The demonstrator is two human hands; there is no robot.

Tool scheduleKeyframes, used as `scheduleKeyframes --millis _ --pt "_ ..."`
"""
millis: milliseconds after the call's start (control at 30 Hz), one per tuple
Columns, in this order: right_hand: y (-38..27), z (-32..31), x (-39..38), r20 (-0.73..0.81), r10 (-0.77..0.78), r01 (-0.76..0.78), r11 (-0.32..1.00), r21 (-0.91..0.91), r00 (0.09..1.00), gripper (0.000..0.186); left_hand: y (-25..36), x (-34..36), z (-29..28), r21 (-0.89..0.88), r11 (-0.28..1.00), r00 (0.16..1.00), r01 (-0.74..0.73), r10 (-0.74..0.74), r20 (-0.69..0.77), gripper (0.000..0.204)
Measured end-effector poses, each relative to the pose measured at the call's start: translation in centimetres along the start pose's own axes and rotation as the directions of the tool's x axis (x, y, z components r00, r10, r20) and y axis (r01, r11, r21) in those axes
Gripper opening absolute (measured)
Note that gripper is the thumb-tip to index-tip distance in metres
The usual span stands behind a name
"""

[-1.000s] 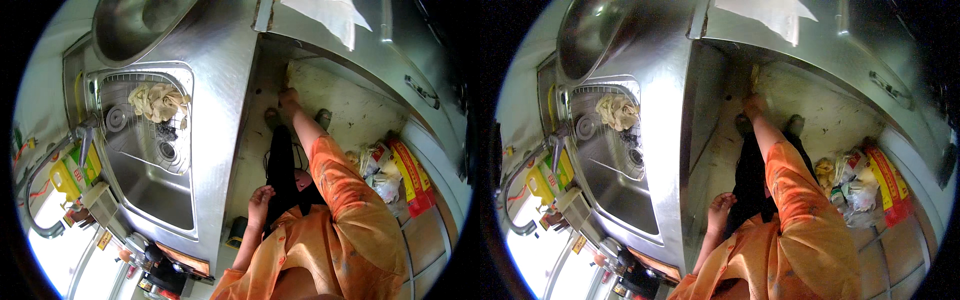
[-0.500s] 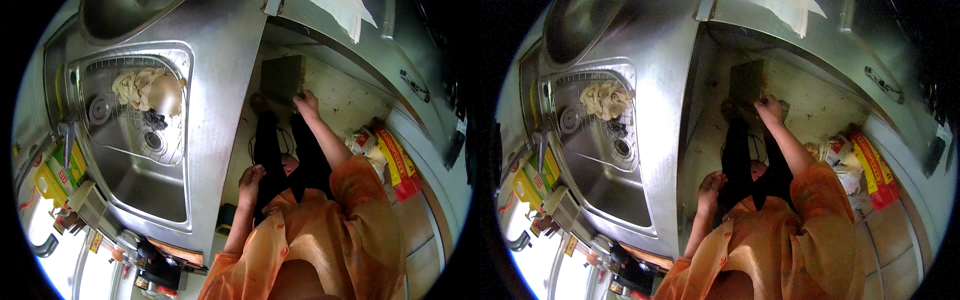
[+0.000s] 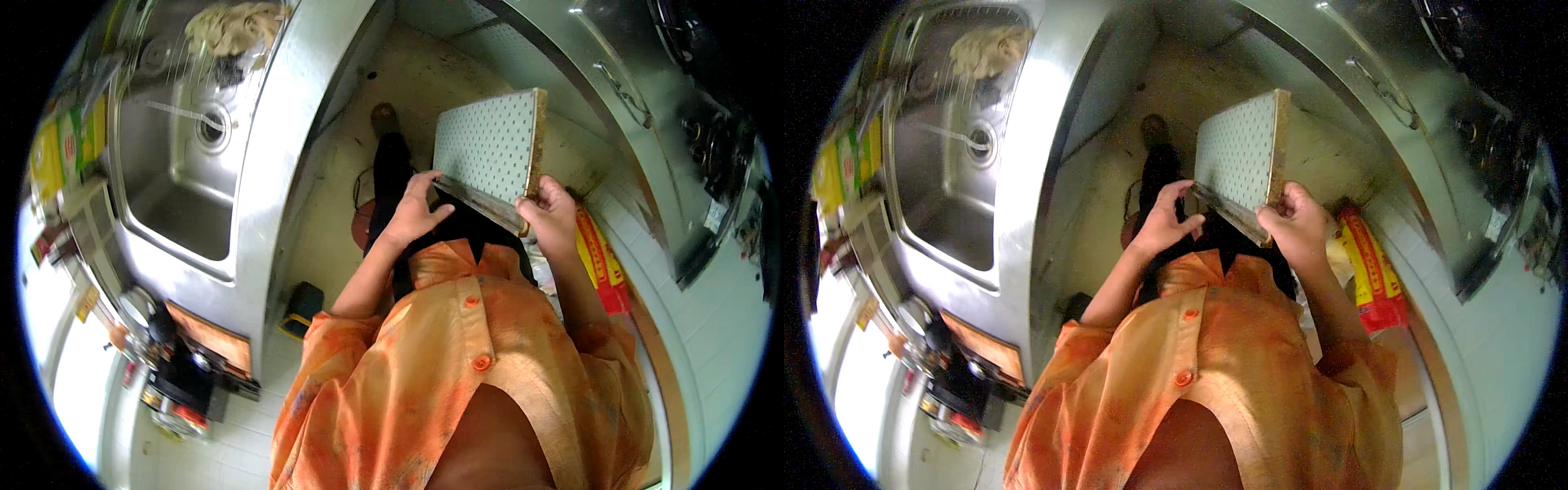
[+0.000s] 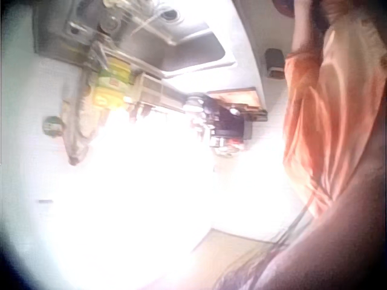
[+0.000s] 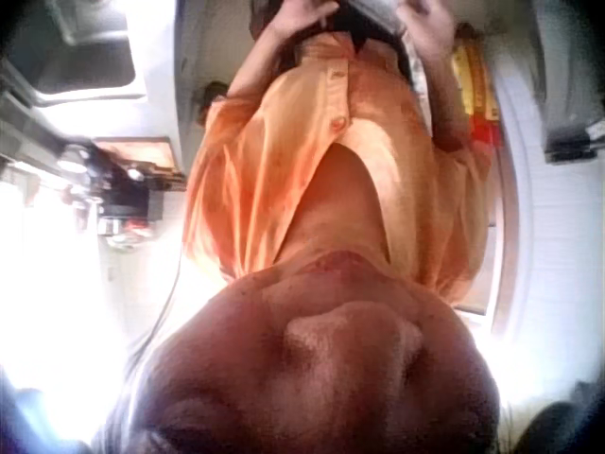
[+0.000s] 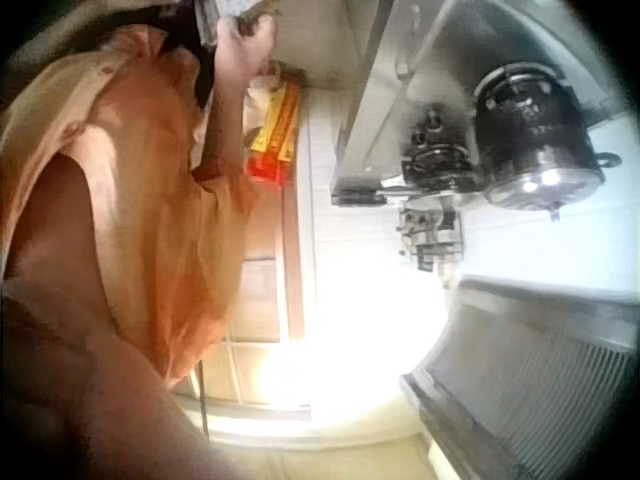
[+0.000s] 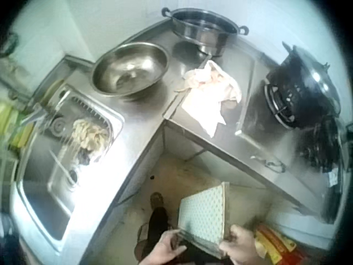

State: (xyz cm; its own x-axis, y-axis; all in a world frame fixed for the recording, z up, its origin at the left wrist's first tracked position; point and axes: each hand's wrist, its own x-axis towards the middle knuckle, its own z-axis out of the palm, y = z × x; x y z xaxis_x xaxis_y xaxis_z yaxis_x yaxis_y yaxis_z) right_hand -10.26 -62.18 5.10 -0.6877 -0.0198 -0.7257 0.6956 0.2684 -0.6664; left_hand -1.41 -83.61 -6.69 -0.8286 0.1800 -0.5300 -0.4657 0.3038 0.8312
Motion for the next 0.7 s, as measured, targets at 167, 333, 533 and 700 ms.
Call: scheduleKeyframes --millis 167,333,533,700 --pt "-4.3 -5.0 -5.1 0.027 -0.137 0.134 0.986 0.098 0.990 0.031 0.5 -1.3 5.6 -0.725 0.682 0.964 0.100 -0.246 -0.098 0.078" --pt "-8.3 -10.0 -10.4 0.084 -0.307 0.296 0.947 0.121 0.948 0.044 2.0 0.4 5.4 -0.965 -0.018 0.859 0.263 -0.452 0.242 0.076" --pt "-8.9 -13.8 -13.9 -0.039 -0.423 0.424 0.898 0.120 0.905 0.061 6.0 4.8 7.0 -0.918 -0.393 0.988 -0.051 -0.153 0.010 0.038" --pt "-4.8 -18.6 -13.8 -0.173 -0.426 0.458 0.855 0.245 0.888 0.053 9.5 2.5 3.2 -0.937 -0.323 0.985 -0.135 -0.150 -0.091 0.030"
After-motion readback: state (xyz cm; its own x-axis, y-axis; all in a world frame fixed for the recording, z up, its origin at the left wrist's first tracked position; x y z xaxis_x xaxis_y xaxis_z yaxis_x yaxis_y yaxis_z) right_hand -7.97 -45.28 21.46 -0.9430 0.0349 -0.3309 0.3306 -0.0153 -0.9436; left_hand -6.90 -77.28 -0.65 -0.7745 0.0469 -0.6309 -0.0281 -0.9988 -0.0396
